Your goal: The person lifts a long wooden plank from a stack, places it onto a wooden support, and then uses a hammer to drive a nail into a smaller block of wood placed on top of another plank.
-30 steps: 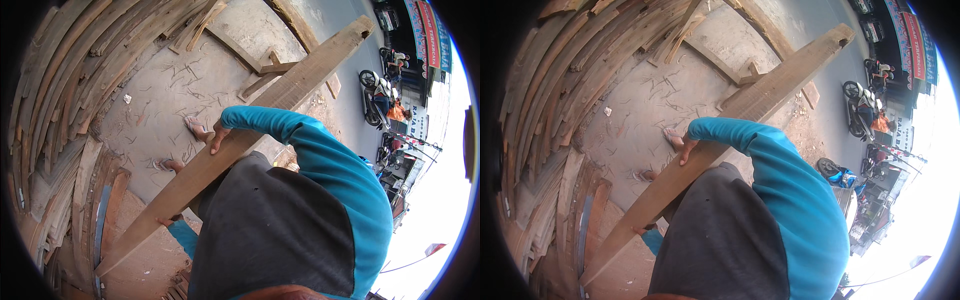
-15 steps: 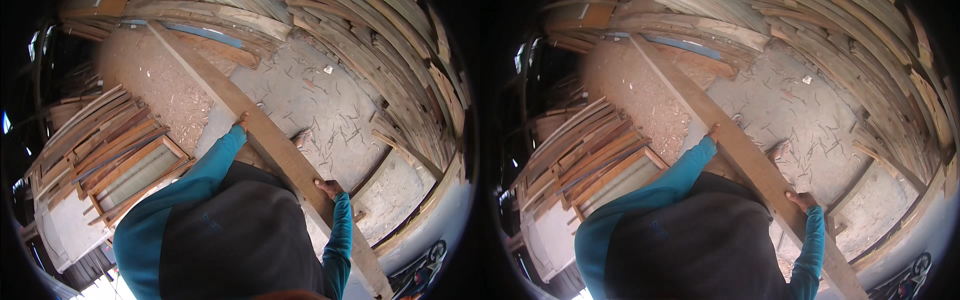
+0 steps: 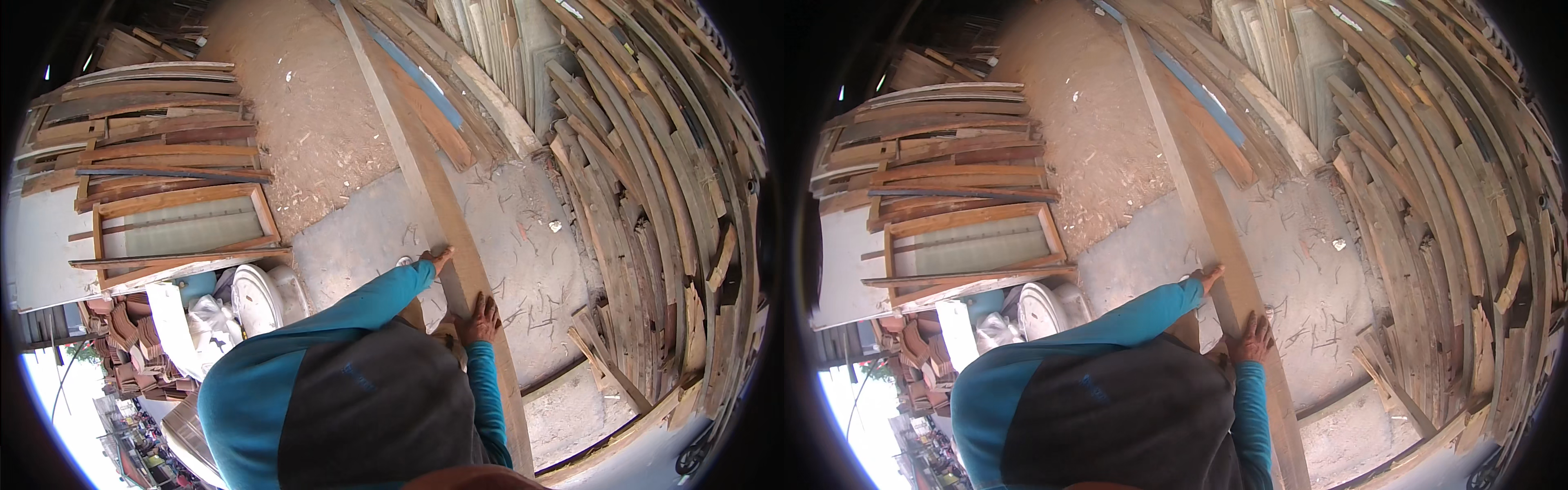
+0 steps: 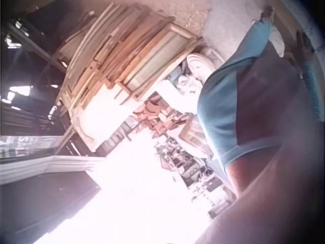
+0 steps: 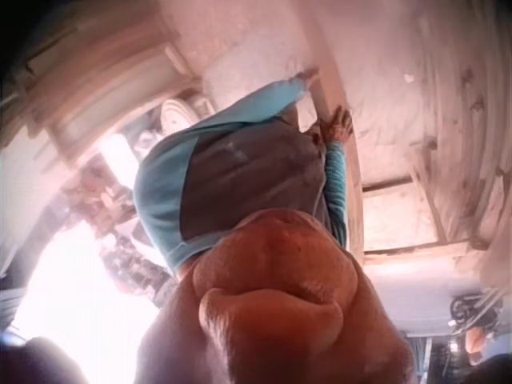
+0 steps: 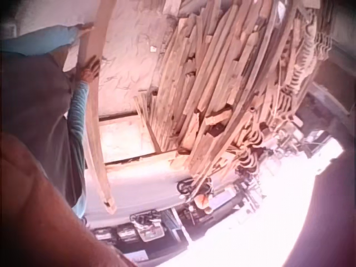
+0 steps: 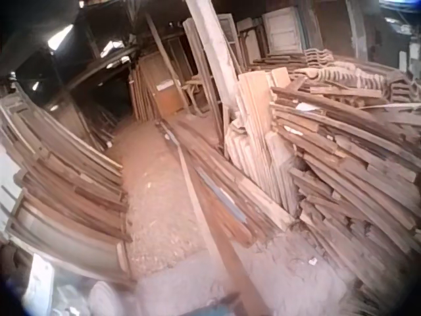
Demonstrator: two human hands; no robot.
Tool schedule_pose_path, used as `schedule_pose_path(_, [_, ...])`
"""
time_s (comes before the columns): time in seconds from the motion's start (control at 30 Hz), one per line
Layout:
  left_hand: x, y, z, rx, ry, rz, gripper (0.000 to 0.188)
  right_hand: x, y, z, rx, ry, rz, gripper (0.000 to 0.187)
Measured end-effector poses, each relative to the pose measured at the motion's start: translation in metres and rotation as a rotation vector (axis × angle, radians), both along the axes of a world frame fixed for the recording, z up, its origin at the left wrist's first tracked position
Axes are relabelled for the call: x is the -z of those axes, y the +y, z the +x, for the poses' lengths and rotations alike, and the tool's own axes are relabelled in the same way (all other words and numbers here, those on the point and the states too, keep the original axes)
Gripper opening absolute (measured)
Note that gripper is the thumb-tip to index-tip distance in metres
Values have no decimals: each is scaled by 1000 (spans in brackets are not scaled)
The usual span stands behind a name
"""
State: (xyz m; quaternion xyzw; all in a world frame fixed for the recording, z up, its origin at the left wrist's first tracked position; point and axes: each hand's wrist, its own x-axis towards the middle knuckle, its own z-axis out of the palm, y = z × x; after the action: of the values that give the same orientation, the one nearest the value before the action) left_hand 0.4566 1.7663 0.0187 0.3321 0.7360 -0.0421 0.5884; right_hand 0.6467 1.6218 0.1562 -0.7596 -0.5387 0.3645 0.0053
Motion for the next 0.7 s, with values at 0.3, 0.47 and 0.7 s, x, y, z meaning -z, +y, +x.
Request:
schedule_pose_path(0.3, [-24,-30,-238,79,22,262,54,4,29,-1,66,88,-82,105])
schedule_pose_path(0.47, [19,-79,-365,-424,-137,-198,32,-5,21,14,38,-1,-146,104])
schedule_pose_path(0.7, [-12,-77,-389,-367,-89,-318,39,10,2,-3,81,8,-125,103])
